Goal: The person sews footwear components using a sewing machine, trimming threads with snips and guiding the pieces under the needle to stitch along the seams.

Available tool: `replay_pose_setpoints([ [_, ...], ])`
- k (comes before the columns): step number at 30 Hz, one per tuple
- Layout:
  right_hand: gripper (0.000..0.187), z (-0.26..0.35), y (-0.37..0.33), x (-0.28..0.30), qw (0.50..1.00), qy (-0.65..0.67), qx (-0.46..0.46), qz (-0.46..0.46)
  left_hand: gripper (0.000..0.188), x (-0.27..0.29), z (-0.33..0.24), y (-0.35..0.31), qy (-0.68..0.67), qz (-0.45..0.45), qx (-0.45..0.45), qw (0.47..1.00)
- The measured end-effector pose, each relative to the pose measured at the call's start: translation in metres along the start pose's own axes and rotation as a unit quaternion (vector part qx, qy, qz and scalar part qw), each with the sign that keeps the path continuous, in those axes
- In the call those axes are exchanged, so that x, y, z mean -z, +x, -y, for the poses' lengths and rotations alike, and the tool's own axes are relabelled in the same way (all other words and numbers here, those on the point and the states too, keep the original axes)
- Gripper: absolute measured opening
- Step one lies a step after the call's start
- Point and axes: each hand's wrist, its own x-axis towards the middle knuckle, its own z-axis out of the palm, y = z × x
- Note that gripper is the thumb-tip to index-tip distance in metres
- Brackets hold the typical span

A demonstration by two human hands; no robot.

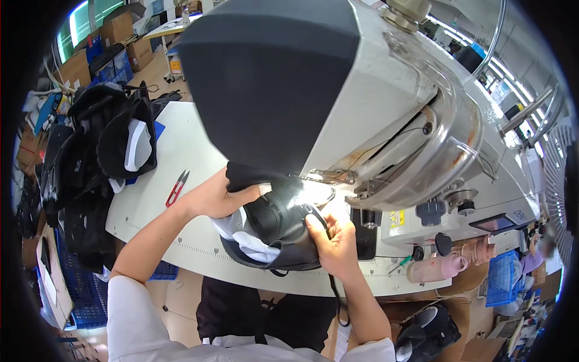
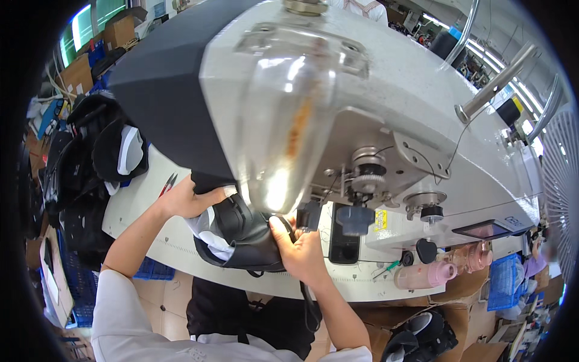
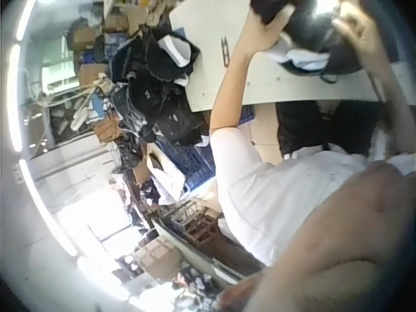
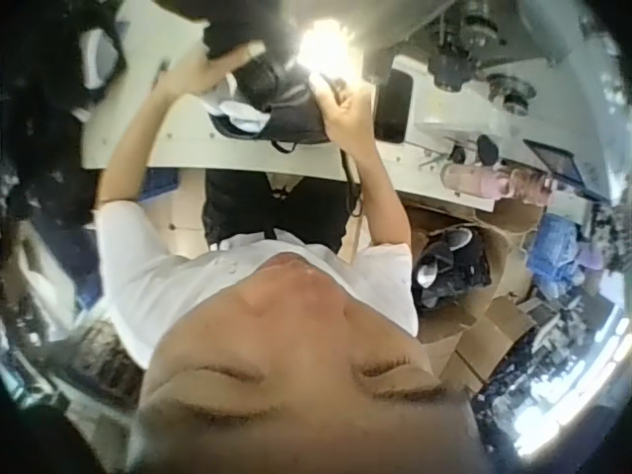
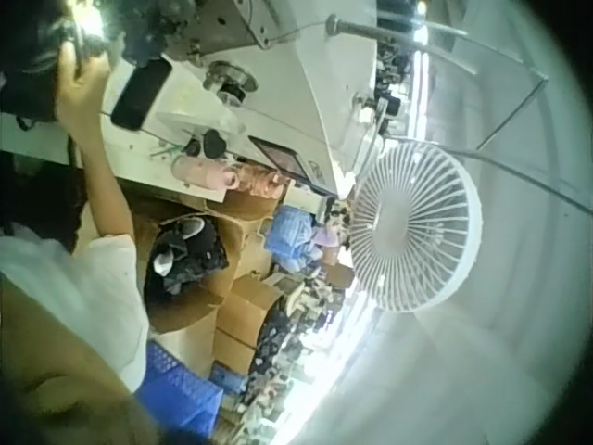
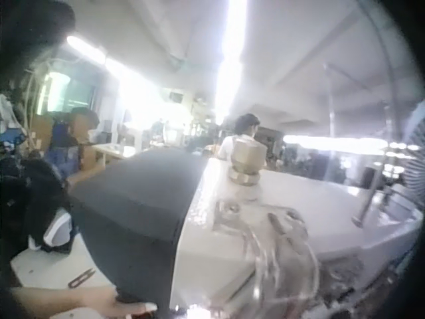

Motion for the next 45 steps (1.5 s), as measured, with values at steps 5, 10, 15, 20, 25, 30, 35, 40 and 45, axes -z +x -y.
replay_pose_setpoints([
  [5,0.016,-0.003,0.000,-0.003,0.995,-0.077,0.006,-0.066,0.026,0.016,0.020,0.029,0.016,0.055,-0.117,0.992],
  [10,0.021,-0.007,0.000,-0.032,0.943,-0.243,0.107,-0.201,0.024,0.015,0.021,0.049,0.301,-0.013,-0.167,0.939],
  [15,0.019,-0.015,0.002,-0.058,0.968,-0.058,0.076,-0.233,0.022,0.011,-0.018,0.070,0.281,-0.069,-0.167,0.942],
  [20,0.011,-0.006,-0.003,-0.072,0.974,-0.043,0.080,-0.208,0.020,0.000,-0.058,0.054,0.269,-0.140,-0.148,0.941],
  [25,0.010,-0.009,-0.009,-0.056,0.986,-0.018,0.039,-0.160,0.012,-0.007,-0.065,-0.019,0.249,-0.314,-0.138,0.906],
  [30,0.013,-0.015,-0.009,-0.058,0.980,-0.087,0.071,-0.162,0.008,-0.026,-0.059,-0.009,0.250,-0.085,-0.217,0.940],
  [35,0.024,-0.017,-0.008,-0.063,0.967,-0.133,0.063,-0.210,0.020,-0.016,-0.048,0.017,0.173,0.010,-0.071,0.982],
  [40,0.017,-0.016,-0.010,-0.066,0.941,-0.238,0.133,-0.200,0.033,-0.006,-0.031,0.050,0.229,0.129,-0.004,0.965],
  [45,0.014,-0.015,-0.012,-0.065,0.969,-0.139,0.075,-0.189,0.035,-0.012,-0.038,0.050,0.215,0.122,0.026,0.969],
])
